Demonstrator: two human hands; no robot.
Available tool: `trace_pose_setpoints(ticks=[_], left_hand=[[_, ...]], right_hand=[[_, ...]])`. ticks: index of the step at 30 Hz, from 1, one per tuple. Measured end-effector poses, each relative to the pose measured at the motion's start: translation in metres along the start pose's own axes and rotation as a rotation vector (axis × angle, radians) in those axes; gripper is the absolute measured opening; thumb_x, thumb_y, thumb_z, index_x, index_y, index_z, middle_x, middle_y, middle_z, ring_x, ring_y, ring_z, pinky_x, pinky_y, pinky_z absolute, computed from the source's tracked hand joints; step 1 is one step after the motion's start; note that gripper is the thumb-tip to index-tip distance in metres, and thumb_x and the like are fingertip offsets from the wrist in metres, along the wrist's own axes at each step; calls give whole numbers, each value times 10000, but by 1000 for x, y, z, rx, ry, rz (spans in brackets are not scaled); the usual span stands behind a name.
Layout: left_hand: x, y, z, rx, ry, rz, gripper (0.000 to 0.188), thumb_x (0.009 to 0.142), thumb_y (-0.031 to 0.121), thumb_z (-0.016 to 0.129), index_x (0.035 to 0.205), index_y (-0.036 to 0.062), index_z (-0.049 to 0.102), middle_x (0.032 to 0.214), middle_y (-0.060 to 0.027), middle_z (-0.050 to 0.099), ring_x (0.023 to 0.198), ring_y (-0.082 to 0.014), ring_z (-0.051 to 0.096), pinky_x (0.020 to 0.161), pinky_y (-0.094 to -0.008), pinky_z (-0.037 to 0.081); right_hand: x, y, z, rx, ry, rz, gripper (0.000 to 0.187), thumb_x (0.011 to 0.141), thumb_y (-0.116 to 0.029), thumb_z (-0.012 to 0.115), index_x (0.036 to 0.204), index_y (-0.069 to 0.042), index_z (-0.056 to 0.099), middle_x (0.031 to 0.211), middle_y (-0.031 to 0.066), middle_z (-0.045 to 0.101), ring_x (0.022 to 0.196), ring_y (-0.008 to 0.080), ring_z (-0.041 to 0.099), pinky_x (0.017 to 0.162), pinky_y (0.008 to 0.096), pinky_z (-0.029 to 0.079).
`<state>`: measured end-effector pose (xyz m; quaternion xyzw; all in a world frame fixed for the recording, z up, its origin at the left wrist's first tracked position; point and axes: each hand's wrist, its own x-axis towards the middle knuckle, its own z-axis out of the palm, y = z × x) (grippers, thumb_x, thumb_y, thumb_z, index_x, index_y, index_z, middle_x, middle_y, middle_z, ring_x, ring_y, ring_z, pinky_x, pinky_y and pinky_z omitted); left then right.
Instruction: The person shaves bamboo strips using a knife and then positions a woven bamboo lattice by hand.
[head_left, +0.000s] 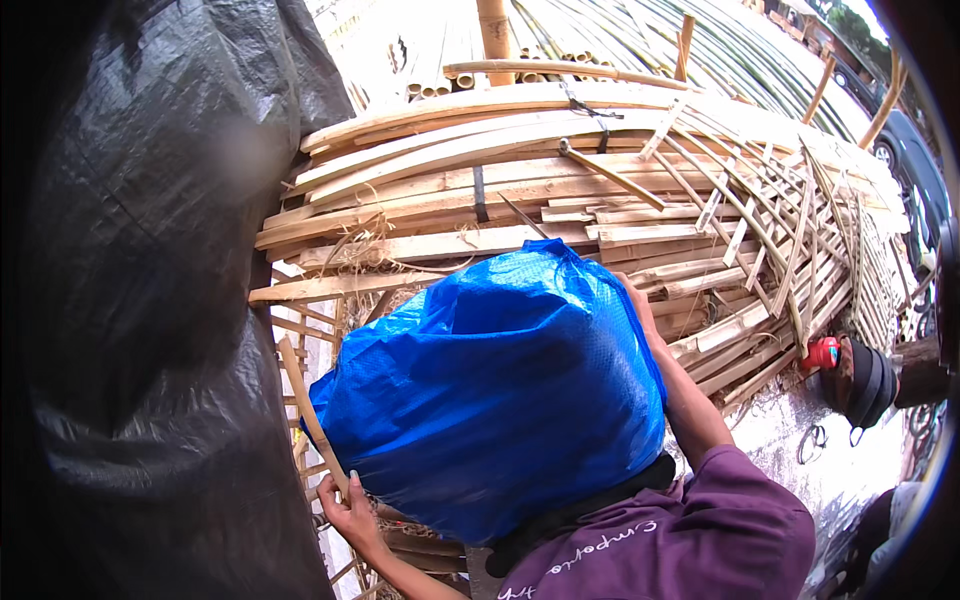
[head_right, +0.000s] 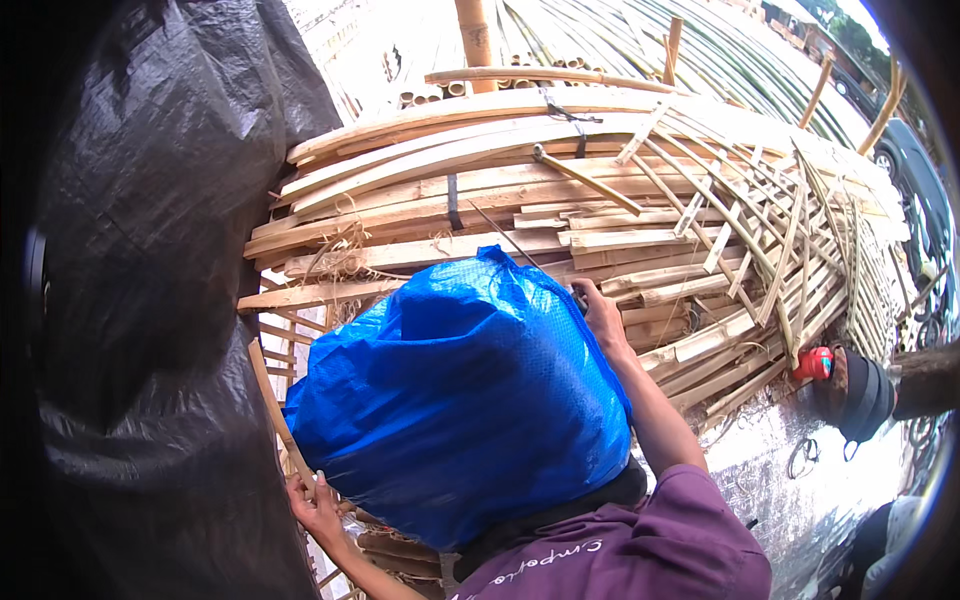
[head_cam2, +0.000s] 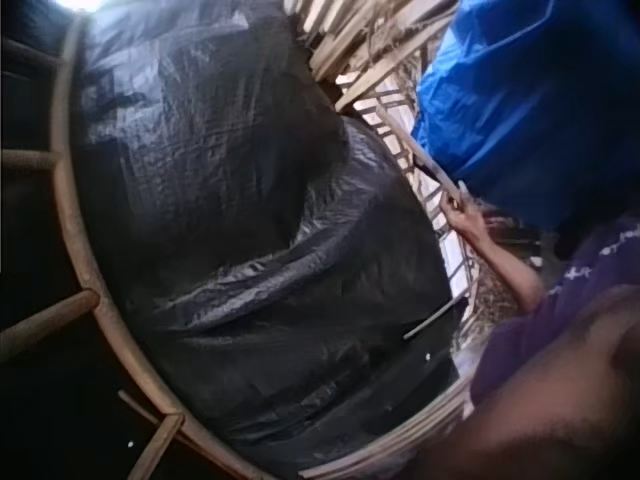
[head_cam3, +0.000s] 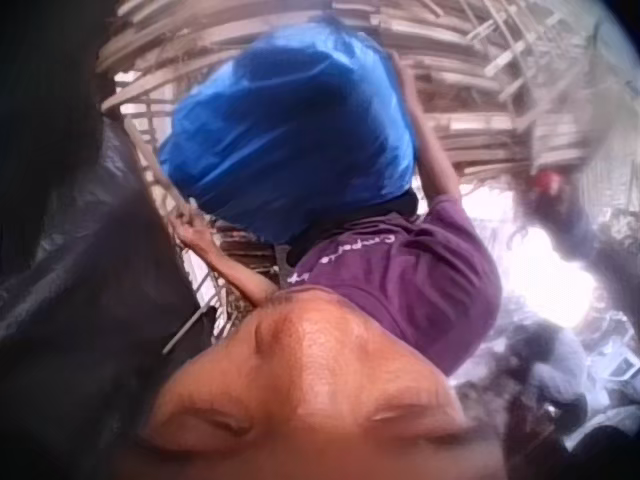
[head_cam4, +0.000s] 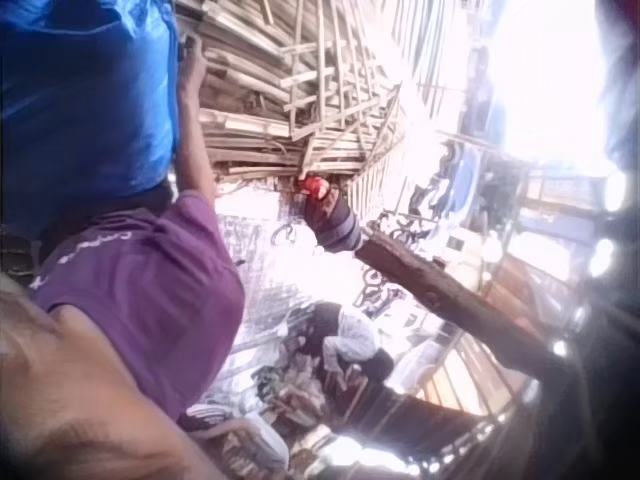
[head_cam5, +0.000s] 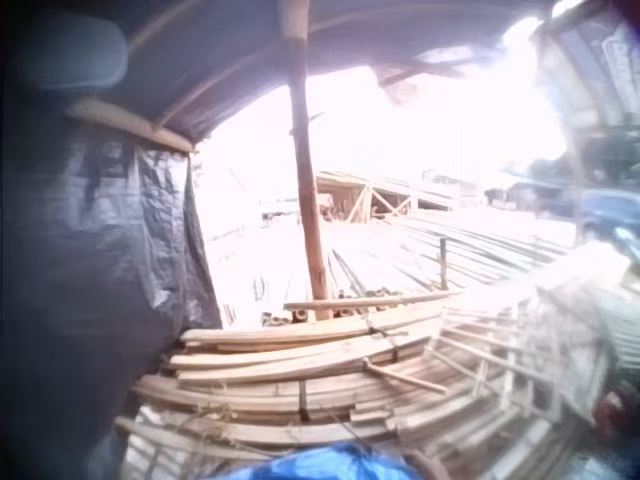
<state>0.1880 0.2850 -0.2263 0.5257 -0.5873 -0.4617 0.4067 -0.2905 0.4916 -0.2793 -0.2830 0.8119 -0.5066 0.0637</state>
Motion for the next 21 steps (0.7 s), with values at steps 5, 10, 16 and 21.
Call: trace_pose_setpoints(ticks=[5, 10, 16, 21], left_hand=[[18, 31, 32, 44, -106, 21, 260, 871, 116, 707, 1067, -13, 596, 821, -2, 516, 491, -43, 440, 402, -192, 359], [23, 56, 77, 72, -158, 242, 233, 860, 93, 711, 1048, -31, 652, 784, 6, 454, 577, -45, 445, 449, -196, 396], [34, 57, 93, 117, -197, 254, 260, 876, 93, 692, 1096, -39, 654, 775, 13, 447, 592, -51, 416, 487, -199, 369], [47, 77, 114, 51, -189, 72, 458, 865, 52, 704, 1293, -2, 552, 742, 18, 519, 634, -34, 432, 508, -198, 342]], right_hand=[[-46, 1, -50, -166, 178, 57, 442, 758, -169, 754, 1138, -79, 549, 826, 184, 695, 764, 341, 701, 627, 397, 525], [-71, 24, -100, -426, 331, 63, 449, 761, -181, 732, 1156, -117, 529, 777, 177, 673, 720, 375, 671, 621, 442, 520], [-79, 53, -123, -871, 155, 18, 517, 719, -147, 726, 1205, -148, 550, 929, 112, 644, 892, 312, 638, 764, 427, 498], [-77, 66, -123, -863, 155, 183, 574, 702, -110, 747, 1239, -84, 549, 1075, 123, 596, 1037, 330, 558, 882, 441, 431]])
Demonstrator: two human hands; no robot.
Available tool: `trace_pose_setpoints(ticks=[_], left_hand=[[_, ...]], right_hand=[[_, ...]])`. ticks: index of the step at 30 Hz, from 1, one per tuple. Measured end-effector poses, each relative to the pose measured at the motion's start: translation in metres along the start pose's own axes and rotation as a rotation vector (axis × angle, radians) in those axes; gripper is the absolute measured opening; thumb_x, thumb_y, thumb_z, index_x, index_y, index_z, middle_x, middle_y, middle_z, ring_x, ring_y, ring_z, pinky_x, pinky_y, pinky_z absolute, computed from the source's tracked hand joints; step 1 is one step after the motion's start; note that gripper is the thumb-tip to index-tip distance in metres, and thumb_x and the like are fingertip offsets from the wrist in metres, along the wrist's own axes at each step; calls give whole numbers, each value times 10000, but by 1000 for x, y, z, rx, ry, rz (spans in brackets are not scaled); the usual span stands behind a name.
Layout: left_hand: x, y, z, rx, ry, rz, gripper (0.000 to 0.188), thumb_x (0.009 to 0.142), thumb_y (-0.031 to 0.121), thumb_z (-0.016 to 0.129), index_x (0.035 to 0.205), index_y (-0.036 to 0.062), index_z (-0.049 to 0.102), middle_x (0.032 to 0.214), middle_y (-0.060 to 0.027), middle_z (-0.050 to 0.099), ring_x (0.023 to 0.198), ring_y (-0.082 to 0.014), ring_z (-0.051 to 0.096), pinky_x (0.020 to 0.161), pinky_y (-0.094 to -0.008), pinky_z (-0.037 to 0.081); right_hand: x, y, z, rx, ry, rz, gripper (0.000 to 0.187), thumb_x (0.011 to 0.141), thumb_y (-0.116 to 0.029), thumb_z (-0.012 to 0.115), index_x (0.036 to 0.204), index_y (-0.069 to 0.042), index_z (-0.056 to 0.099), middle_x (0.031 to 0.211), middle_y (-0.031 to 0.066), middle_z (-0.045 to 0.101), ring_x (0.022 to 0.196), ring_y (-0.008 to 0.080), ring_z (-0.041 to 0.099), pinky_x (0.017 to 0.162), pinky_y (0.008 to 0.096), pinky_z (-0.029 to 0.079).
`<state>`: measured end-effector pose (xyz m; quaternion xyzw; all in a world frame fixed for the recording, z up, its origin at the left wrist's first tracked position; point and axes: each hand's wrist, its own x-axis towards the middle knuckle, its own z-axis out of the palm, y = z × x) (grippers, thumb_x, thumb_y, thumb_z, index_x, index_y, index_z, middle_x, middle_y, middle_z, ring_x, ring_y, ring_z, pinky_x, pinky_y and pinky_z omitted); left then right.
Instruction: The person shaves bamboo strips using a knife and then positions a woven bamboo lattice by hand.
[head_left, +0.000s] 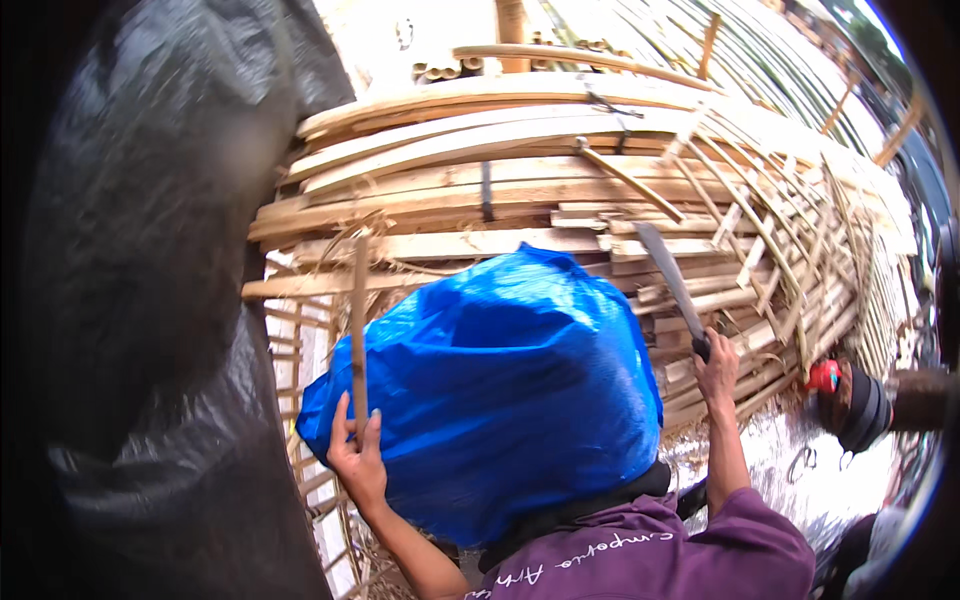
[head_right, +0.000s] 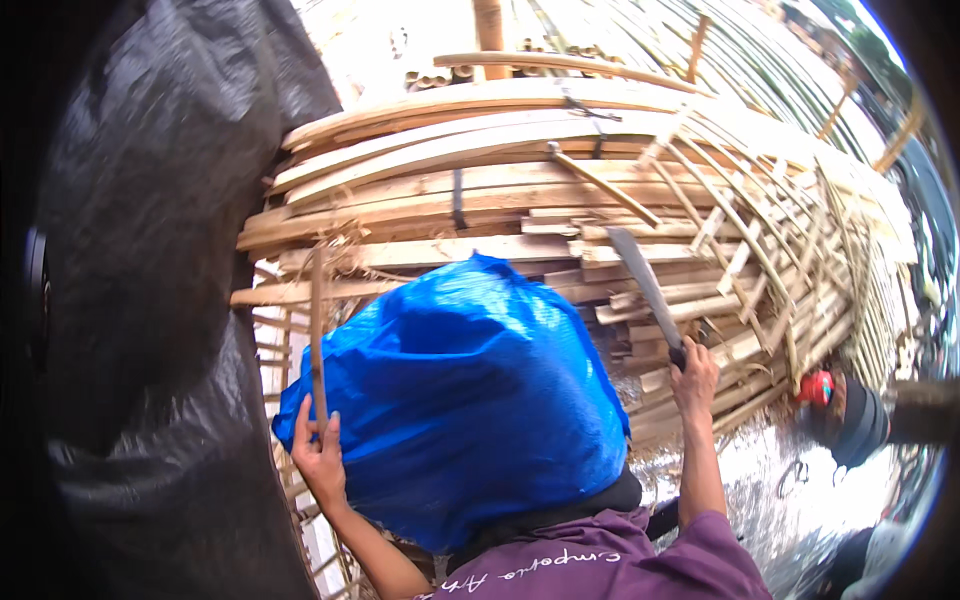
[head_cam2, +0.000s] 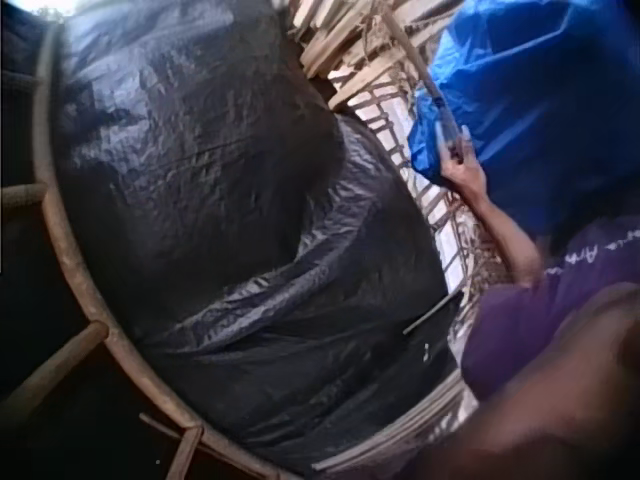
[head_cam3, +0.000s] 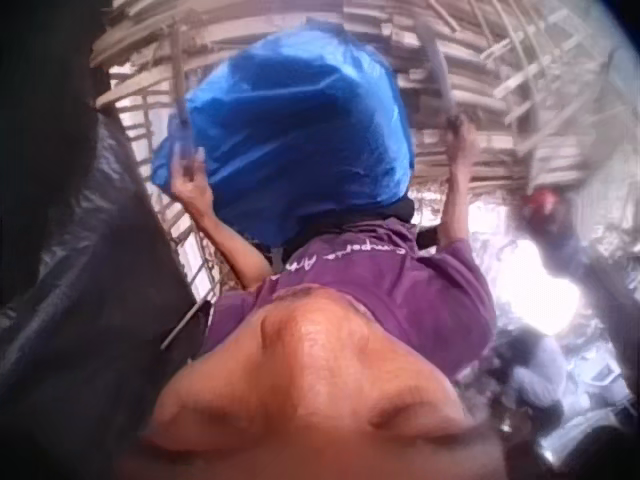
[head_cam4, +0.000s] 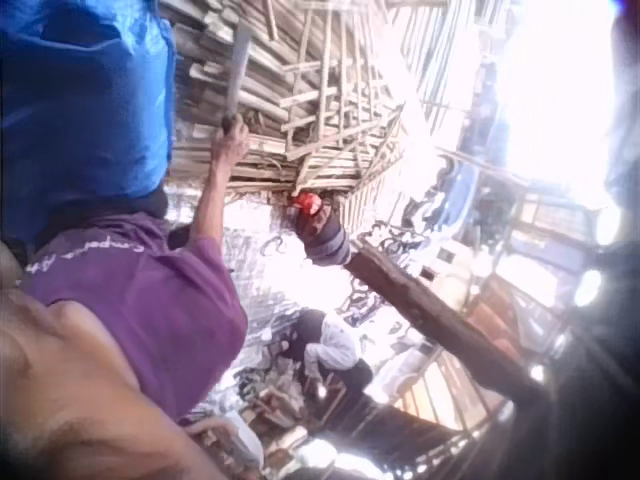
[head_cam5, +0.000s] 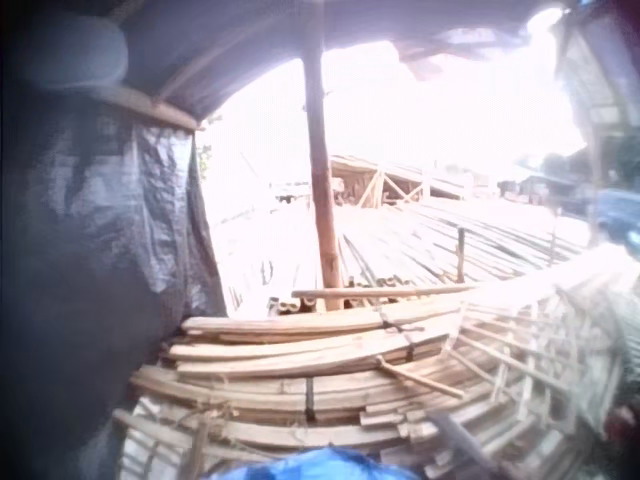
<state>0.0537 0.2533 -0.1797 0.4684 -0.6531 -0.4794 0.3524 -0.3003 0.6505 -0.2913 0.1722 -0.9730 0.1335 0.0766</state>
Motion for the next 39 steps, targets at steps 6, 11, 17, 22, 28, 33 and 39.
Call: trace_pose_setpoints(ticks=[6, 11, 17, 22, 28, 33, 39], left_hand=[[16, -5, 7, 26, -31, 57, 343, 865, 130, 730, 1177, 23, 637, 693, 22, 538, 564, -18, 439, 454, -191, 335], [11, 15, 22, -408, -211, -141, 330, 1004, 257, 525, 1208, 7, 595, 647, -10, 545, 451, -41, 453, 392, -193, 345], [9, 44, 34, -581, -157, -138, 379, 1033, 336, 430, 1179, 23, 584, 625, -40, 566, 408, -76, 466, 391, -194, 367], [13, 61, 47, -628, -19, -47, 429, 1024, 378, 444, 1116, 1, 628, 706, -53, 625, 612, -64, 516, 570, -210, 426], [13, 68, 58, -588, -3, 41, 364, 1027, 315, 448, 1125, 11, 623, 762, -64, 654, 633, -59, 509, 585, -201, 395], [27, 44, 41, -195, -30, 233, 323, 1022, 298, 471, 868, 47, 603, 655, -33, 628, 505, -82, 447, 493, -262, 409], [36, 30, 18, 127, -77, 333, 345, 1021, 288, 477, 792, 35, 532, 567, 10, 443, 527, -89, 455, 498, -260, 391]], right_hand=[[35, -80, -15, 329, 165, -119, 402, 819, -151, 703, 1178, -44, 560, 1095, 149, 568, 1031, 316, 518, 923, 424, 405], [78, -208, -52, 891, 48, -246, 274, 860, -93, 676, 1112, -23, 595, 1023, 104, 635, 912, 241, 614, 827, 353, 476], [36, -352, -88, 1004, -25, -873, 318, 793, -86, 754, 1067, -23, 605, 942, 125, 664, 896, 229, 629, 804, 329, 487], [-36, -369, -73, 1169, -961, -759, 425, 864, -243, 724, 1150, 1, 526, 893, 146, 668, 743, 203, 655, 659, 332, 519], [-81, -354, -52, 1259, -1112, -611, 232, 975, -234, 578, 1024, -11, 542, 724, 64, 604, 620, 98, 545, 555, 290, 445], [-87, -348, -50, 1395, -1157, -482, 208, 1007, -219, 519, 953, -18, 527, 672, 14, 518, 596, 78, 457, 525, 256, 385], [-85, -343, -45, 1450, -1231, -419, 218, 1012, -223, 511, 959, -12, 526, 674, 2, 489, 605, 74, 431, 536, 250, 373]])
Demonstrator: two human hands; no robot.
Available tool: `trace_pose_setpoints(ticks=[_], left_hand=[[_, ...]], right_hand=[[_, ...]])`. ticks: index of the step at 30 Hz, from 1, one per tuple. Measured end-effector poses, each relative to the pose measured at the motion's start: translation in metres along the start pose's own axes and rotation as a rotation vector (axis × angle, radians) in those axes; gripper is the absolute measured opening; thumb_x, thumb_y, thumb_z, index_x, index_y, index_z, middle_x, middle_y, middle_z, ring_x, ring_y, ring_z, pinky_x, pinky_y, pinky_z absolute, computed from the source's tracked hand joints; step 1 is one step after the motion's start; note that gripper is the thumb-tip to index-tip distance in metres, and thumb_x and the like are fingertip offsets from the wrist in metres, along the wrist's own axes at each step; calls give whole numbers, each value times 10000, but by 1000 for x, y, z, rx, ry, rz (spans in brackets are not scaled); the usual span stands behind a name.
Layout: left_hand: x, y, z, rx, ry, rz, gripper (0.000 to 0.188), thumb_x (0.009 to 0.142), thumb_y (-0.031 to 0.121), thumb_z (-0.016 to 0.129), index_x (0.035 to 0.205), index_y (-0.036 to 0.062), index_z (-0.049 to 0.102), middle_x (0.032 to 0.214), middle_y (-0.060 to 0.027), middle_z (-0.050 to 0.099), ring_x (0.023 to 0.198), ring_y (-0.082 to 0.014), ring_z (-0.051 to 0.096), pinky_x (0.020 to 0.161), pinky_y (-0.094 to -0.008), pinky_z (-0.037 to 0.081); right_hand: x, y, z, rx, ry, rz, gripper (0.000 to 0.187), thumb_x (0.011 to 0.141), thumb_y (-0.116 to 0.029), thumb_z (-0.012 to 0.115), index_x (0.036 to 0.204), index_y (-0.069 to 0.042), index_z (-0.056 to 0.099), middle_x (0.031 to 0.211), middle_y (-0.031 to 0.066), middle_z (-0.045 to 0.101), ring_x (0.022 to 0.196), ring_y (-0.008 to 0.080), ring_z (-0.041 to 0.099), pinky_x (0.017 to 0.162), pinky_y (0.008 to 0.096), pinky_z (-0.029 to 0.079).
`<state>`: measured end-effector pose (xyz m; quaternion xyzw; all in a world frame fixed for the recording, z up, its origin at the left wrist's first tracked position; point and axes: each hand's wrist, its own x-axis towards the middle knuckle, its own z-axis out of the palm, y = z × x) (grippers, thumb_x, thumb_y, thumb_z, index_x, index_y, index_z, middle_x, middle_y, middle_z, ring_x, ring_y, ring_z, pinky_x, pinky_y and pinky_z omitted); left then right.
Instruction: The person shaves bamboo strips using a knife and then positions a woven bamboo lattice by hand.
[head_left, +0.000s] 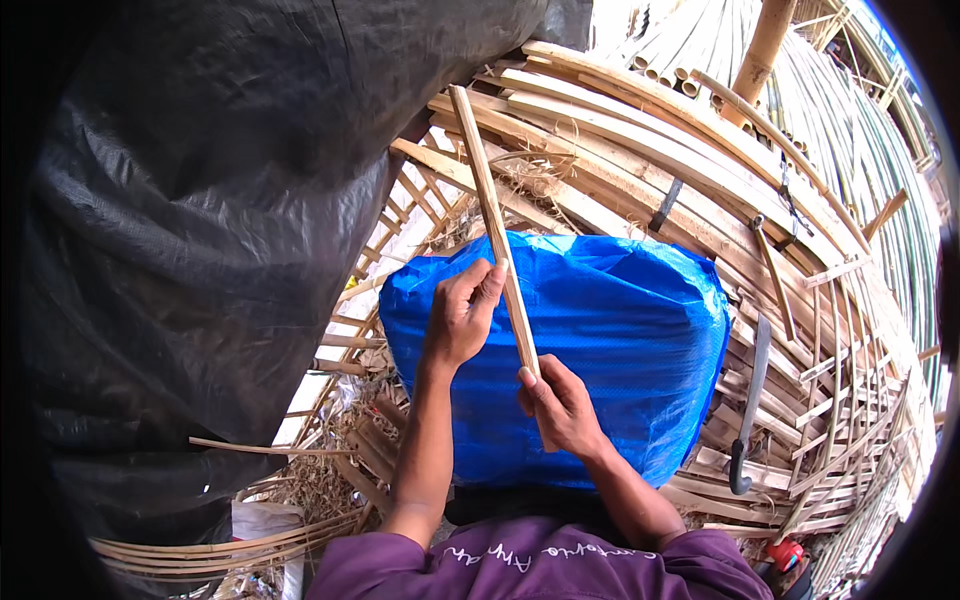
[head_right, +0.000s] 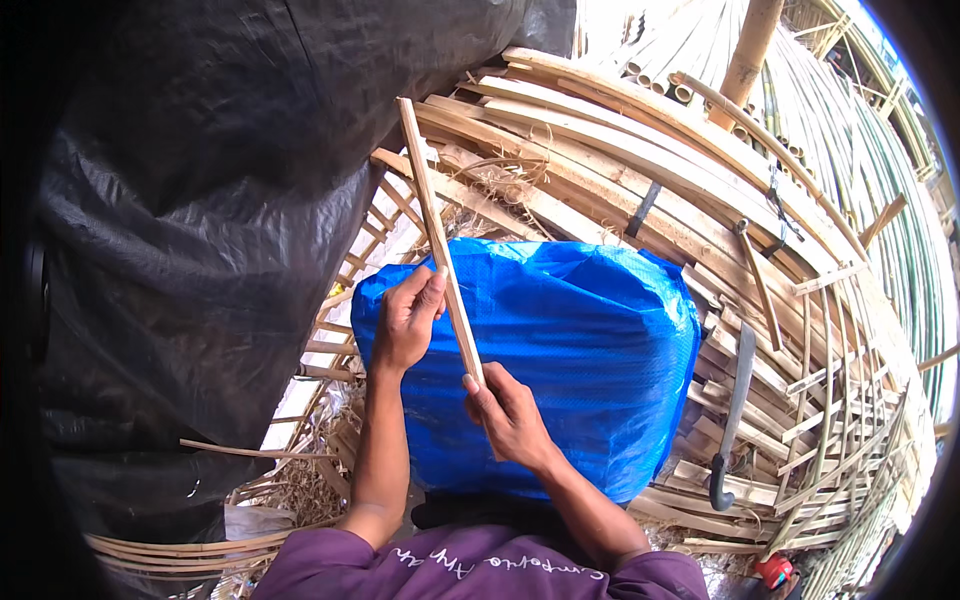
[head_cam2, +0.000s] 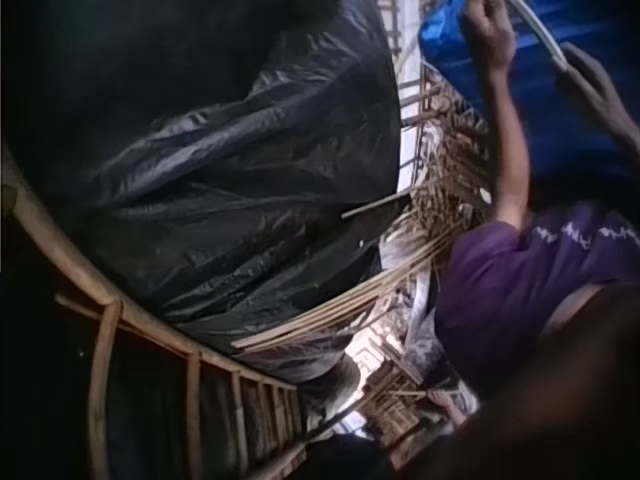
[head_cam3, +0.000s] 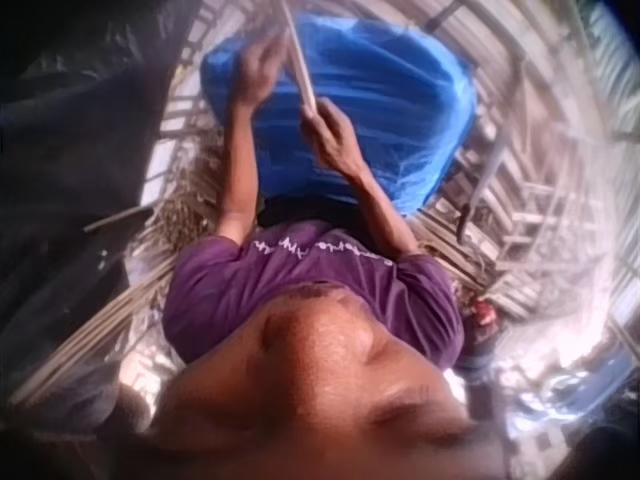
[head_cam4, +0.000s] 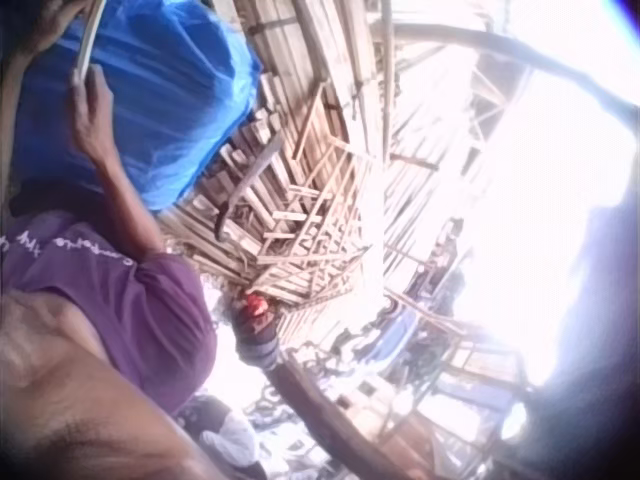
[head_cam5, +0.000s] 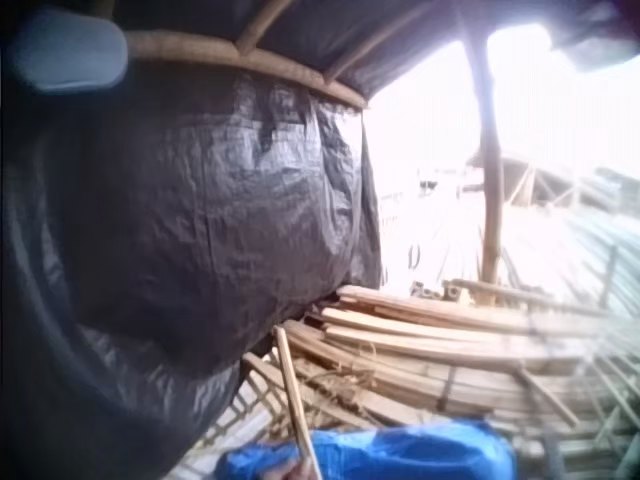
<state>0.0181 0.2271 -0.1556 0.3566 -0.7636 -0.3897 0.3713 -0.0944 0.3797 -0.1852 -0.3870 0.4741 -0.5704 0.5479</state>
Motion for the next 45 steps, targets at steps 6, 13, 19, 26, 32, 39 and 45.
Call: trace_pose_setpoints(ticks=[6, 13, 19, 26, 32, 39, 45], left_hand=[[-4, -11, 16, -408, 103, -107, 277, 1014, 256, 503, 844, 41, 544, 645, -2, 505, 579, -63, 455, 516, -231, 370], [-6, -23, 27, -51, 267, -34, 270, 1020, 200, 474, 824, 15, 500, 629, -78, 497, 555, -189, 478, 520, -334, 375], [-11, -36, 39, 125, 379, 53, 234, 1016, 145, 439, 821, 14, 431, 705, -130, 446, 604, -285, 453, 554, -395, 364], [-16, -50, 33, -313, 466, -106, 230, 1035, 206, 429, 865, 53, 446, 724, -8, 454, 593, -82, 401, 523, -249, 352], [-13, -30, 40, -430, 204, -68, 268, 1042, 263, 421, 843, 88, 460, 663, 16, 441, 546, -45, 389, 481, -199, 300], [-26, -42, 38, -422, 197, -60, 263, 1042, 266, 419, 862, 77, 454, 668, 12, 413, 567, -57, 405, 481, -205, 317], [-31, -94, -6, -293, 383, -27, 173, 1027, 213, 469, 950, 61, 497, 741, -1, 465, 589, -43, 396, 481, -188, 310]], right_hand=[[1, 0, -5, 24, 5, 67, 218, 1015, -220, 499, 979, -7, 531, 674, -4, 477, 599, 68, 410, 530, 245, 350], [0, 3, -4, 16, 15, 77, 215, 1014, -219, 499, 984, -9, 537, 671, -11, 465, 586, 59, 389, 516, 241, 336], [1, 8, -1, -83, 41, 72, 217, 1008, -219, 510, 996, -4, 542, 629, -5, 461, 553, 66, 402, 490, 264, 342], [1, -8, -9, -198, 136, 36, 180, 1001, -184, 510, 998, -5, 531, 594, 40, 469, 525, 105, 425, 488, 299, 356], [0, -18, -12, -378, 62, -60, 175, 992, -180, 514, 979, -7, 493, 594, 176, 454, 487, 314, 440, 484, 403, 349], [-10, -13, -17, -369, 41, -90, 200, 997, -197, 510, 963, -5, 466, 608, 194, 439, 518, 350, 424, 506, 418, 340], [-39, -69, -100, -420, 521, -117, 163, 981, -186, 540, 1007, -33, 489, 665, 66, 488, 548, 148, 443, 507, 314, 374]])
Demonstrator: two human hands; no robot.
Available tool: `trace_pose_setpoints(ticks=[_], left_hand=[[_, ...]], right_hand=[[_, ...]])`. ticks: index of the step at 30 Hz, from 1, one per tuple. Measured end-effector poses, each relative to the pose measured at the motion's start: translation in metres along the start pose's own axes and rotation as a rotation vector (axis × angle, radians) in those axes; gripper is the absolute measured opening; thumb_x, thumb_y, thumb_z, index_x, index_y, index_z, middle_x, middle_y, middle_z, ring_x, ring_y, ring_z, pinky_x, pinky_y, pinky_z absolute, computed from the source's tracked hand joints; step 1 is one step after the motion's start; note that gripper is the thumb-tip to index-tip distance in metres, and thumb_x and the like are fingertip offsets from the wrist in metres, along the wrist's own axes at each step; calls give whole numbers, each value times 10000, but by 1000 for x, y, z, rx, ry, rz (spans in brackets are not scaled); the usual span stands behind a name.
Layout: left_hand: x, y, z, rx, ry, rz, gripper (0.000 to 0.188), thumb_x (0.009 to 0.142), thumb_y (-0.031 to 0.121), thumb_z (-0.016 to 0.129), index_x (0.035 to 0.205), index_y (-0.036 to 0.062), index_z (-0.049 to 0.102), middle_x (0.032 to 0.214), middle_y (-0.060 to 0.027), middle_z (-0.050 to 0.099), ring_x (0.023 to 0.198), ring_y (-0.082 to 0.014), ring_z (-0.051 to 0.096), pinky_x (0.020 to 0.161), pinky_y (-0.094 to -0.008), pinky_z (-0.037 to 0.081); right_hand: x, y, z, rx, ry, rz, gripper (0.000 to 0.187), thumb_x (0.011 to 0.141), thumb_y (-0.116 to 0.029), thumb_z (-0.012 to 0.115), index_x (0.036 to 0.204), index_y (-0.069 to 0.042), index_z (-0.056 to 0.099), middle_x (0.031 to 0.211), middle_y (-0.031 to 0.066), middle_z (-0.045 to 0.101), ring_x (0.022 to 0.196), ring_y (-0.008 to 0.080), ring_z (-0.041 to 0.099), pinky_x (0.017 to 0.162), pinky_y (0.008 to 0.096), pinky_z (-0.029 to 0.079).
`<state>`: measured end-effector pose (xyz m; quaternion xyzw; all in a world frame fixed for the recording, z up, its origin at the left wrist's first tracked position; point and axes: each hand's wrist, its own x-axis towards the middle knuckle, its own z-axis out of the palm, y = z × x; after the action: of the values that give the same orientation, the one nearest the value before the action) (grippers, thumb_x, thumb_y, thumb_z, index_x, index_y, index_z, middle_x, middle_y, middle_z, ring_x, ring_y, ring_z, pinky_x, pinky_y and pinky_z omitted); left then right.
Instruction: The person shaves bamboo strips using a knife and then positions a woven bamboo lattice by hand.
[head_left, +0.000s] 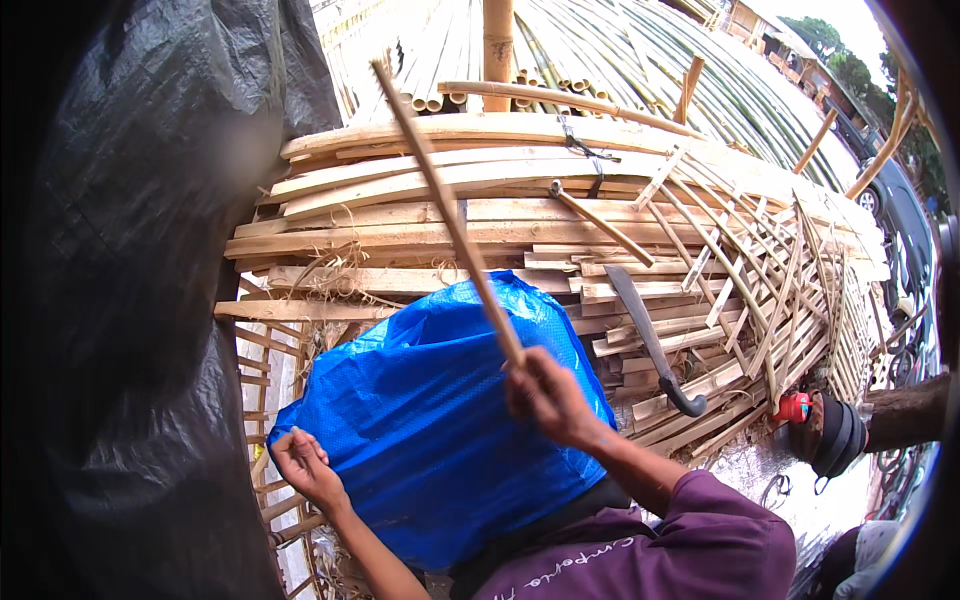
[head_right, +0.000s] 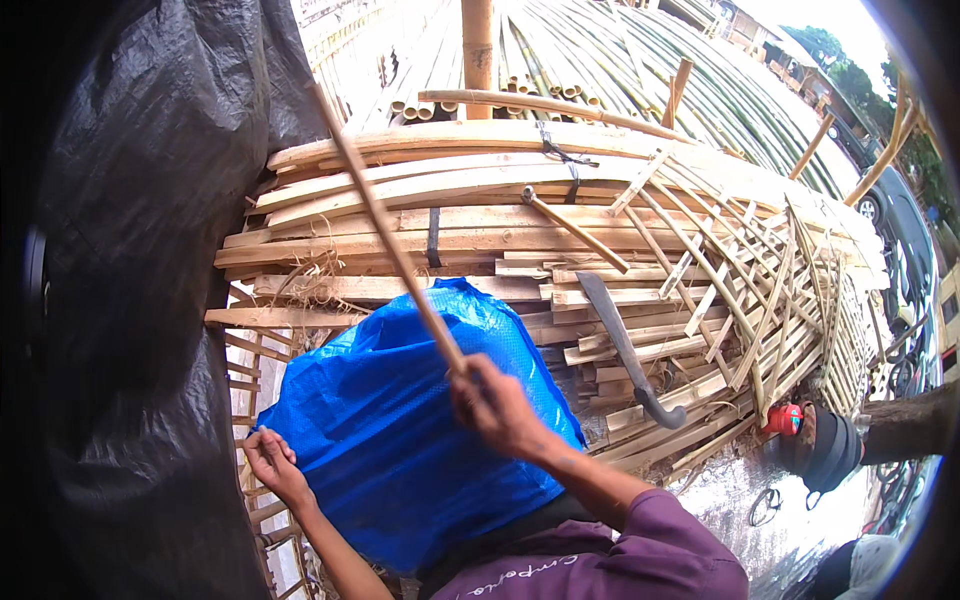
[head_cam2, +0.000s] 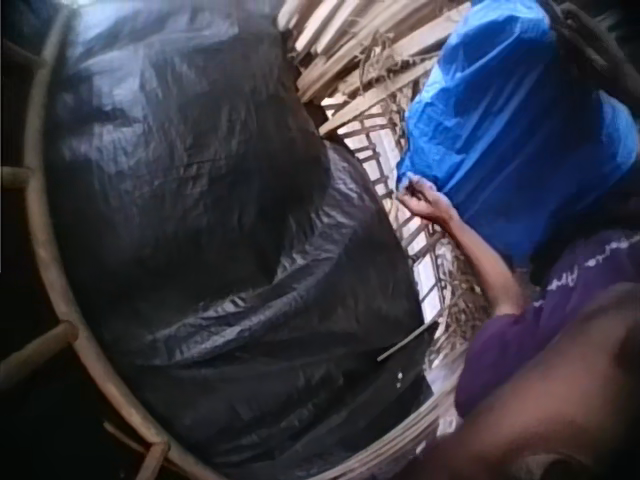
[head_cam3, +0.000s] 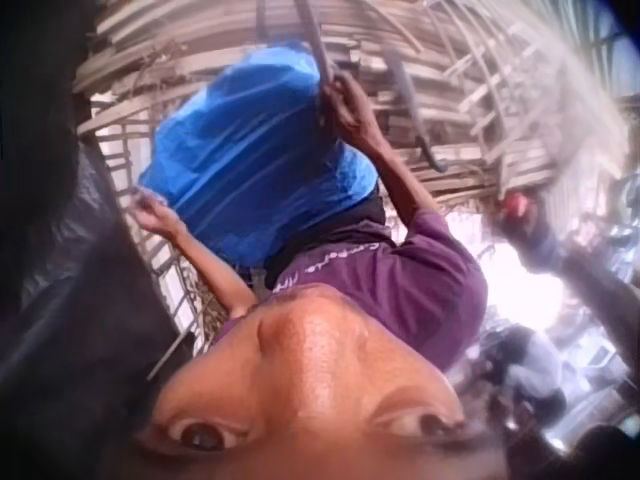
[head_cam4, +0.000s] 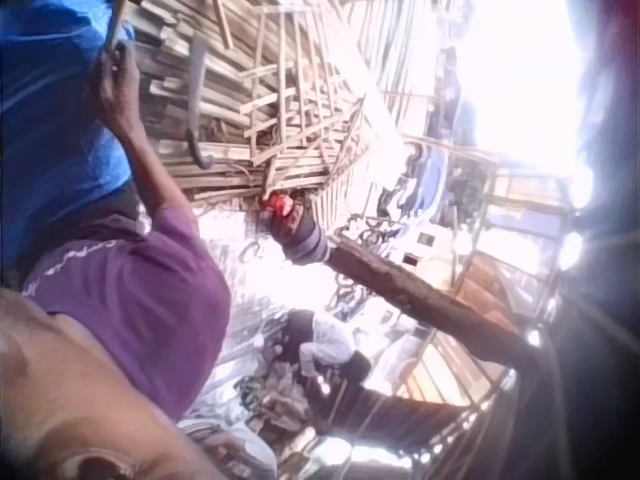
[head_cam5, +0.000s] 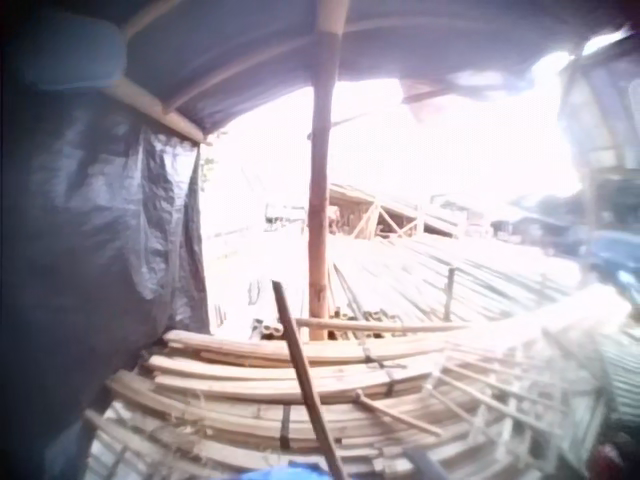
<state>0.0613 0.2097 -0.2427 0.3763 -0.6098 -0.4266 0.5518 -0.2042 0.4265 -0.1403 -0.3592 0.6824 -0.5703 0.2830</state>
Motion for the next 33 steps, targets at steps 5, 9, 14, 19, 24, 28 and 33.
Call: trace_pose_setpoints(ticks=[5, 9, 14, 19, 24, 28, 33], left_hand=[[12, -29, -105, 188, 150, 20, 228, 1019, 220, 493, 1125, 23, 536, 825, -29, 557, 555, -28, 382, 485, -178, 308], [1, -28, -132, 292, 283, -33, 382, 1016, 263, 500, 1348, 76, 471, 910, -66, 621, 494, -21, 343, 423, -174, 239], [6, -29, -153, 253, 342, -53, 380, 1007, 286, 517, 1342, 107, 491, 969, -48, 635, 494, -19, 341, 423, -169, 249], [9, -35, -140, 348, 219, -42, 318, 1019, 244, 494, 1267, 48, 520, 934, -41, 608, 567, -36, 362, 487, -181, 283], [7, -30, -140, 266, 156, -34, 295, 1019, 204, 491, 1270, 49, 503, 882, -38, 585, 560, -39, 351, 494, -188, 280], [0, -35, -148, 263, 154, -34, 293, 1018, 177, 483, 1281, 47, 489, 850, -33, 566, 551, -38, 339, 491, -194, 275], [-14, -35, -158, 285, 188, -49, 295, 1014, 216, 501, 1276, 82, 501, 872, -4, 561, 563, -20, 344, 480, -178, 263]], right_hand=[[18, 20, -183, 74, 471, 182, 209, 911, -215, 656, 904, -68, 508, 639, -65, 440, 484, 14, 355, 393, 194, 263], [-20, 74, -312, -720, 769, 221, 393, 818, -299, 741, 993, 5, 566, 657, 44, 585, 593, 149, 575, 535, 312, 477], [-63, 119, -342, -982, 901, 602, 648, 729, -420, 795, 1183, -28, 549, 1002, 234, 675, 947, 333, 662, 842, 398, 517], [-87, 152, -341, -1175, 797, 846, 719, 697, -540, 770, 1139, -10, 568, 921, 257, 677, 881, 405, 668, 776, 453, 538], [-87, 172, -340, -1259, 841, 804, 659, 714, -464, 775, 1135, -12, 544, 1024, 252, 660, 955, 391, 650, 835, 468, 528], [-81, 173, -334, -1263, 827, 786, 709, 722, -393, 778, 1245, -36, 460, 1101, 240, 643, 1035, 379, 628, 895, 462, 509], [-71, 160, -327, -1143, 763, 878, 779, 707, -405, 751, 1300, -55, 387, 1049, 283, 647, 1011, 410, 635, 879, 469, 509]])
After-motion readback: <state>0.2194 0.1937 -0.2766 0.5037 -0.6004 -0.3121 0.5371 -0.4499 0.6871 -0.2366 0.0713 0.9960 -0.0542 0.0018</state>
